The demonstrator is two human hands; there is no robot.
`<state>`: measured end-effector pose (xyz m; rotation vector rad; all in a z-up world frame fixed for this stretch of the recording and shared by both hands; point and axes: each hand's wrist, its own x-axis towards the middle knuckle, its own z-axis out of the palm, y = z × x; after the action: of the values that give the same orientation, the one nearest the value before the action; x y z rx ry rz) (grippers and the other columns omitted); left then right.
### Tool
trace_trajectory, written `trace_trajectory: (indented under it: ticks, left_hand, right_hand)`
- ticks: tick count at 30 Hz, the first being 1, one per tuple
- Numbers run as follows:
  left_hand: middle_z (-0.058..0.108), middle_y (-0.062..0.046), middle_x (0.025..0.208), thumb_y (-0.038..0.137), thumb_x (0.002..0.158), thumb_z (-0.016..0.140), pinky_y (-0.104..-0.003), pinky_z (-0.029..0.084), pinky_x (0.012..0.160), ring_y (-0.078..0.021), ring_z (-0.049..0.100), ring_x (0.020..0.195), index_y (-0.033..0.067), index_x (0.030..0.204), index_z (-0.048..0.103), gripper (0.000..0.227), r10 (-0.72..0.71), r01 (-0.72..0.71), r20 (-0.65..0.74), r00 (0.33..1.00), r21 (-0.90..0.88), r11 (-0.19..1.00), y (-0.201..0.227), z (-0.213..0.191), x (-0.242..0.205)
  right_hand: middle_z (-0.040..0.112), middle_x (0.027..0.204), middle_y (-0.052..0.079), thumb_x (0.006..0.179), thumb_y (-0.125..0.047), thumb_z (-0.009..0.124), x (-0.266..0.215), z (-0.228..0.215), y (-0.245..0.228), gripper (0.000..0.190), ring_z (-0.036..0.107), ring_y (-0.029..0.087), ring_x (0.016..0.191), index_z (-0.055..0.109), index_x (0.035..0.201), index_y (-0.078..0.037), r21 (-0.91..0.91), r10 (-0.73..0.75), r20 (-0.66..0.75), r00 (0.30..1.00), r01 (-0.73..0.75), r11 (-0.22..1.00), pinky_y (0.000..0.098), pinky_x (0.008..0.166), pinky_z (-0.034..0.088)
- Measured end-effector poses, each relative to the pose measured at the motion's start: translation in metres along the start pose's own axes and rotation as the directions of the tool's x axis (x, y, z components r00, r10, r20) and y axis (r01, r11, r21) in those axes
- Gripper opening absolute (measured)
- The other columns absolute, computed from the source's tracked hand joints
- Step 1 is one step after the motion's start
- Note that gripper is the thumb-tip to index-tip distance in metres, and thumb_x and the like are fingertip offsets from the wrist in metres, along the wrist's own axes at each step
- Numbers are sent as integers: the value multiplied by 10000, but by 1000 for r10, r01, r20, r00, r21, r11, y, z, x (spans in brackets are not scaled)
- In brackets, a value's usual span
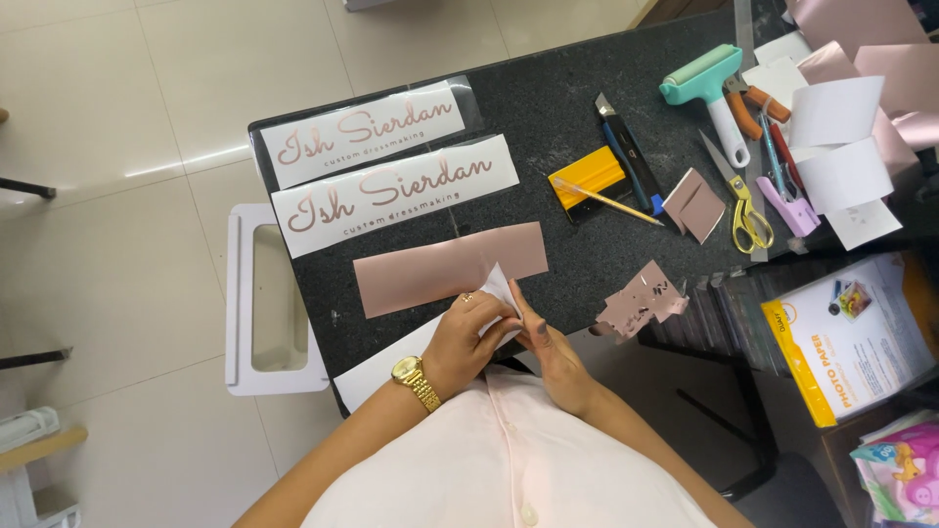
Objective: Removing excess vinyl material from a cut decal using a weeding tool to reveal the final design.
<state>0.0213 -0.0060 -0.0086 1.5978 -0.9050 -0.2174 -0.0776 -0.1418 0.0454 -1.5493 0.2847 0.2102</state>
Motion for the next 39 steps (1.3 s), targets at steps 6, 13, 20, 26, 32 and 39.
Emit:
trace_trajectory:
  ticks: [6,13,20,26,32,39]
  left_hand:
    - [647,-41,788,216,980,676,-367,501,771,-278,668,794,127,904,672,117,6,-6,-11,1000,-2,1000,3,-2,2]
    - [658,-36,785,212,968,691,-362,502,764,-274,669,785,132,907,687,101,17,-18,-30,999,-1,1000,1,0,2]
    - [656,-35,788,216,976,681,-351,497,758,-271,671,790,133,911,681,105,11,-10,-21,1000,9,1000,2,1,2]
    - [654,-34,790,201,982,672,-348,497,768,-267,672,798,130,911,674,100,-10,9,9,1000,10,1000,6,-2,3]
    - [659,-51,807,205,995,644,-380,512,795,-289,677,826,121,915,650,116,-65,66,54,996,-18,998,3,1,0]
    - [660,-72,821,204,995,600,-394,531,801,-315,680,849,124,921,633,114,-124,127,86,988,-23,992,4,3,-1]
  right_hand:
    - [210,1666,239,1028,-608,121,1,-2,1,789,158,478,1494,81,1654,-131,21,-15,30,999,14,1000,646,1169,161]
    - [180,1674,240,1029,-612,121,-1,-2,1,794,139,483,1496,69,1658,-130,2,-7,36,999,7,1000,659,1162,147]
    - [184,1674,238,1030,-611,133,-2,-2,3,793,151,478,1498,80,1655,-126,20,-18,27,999,17,1000,653,1168,156]
    - [214,1661,252,1040,-587,139,-3,-2,4,776,186,473,1492,87,1652,-112,32,-34,20,999,34,999,635,1172,184]
    - [283,1633,271,1056,-550,156,-2,-9,17,760,256,434,1484,93,1642,-70,-26,-75,31,997,76,997,565,1191,238]
    - [294,1633,253,1065,-513,213,-4,-11,19,737,280,412,1479,127,1633,-52,-65,-93,-1,996,93,994,521,1210,235]
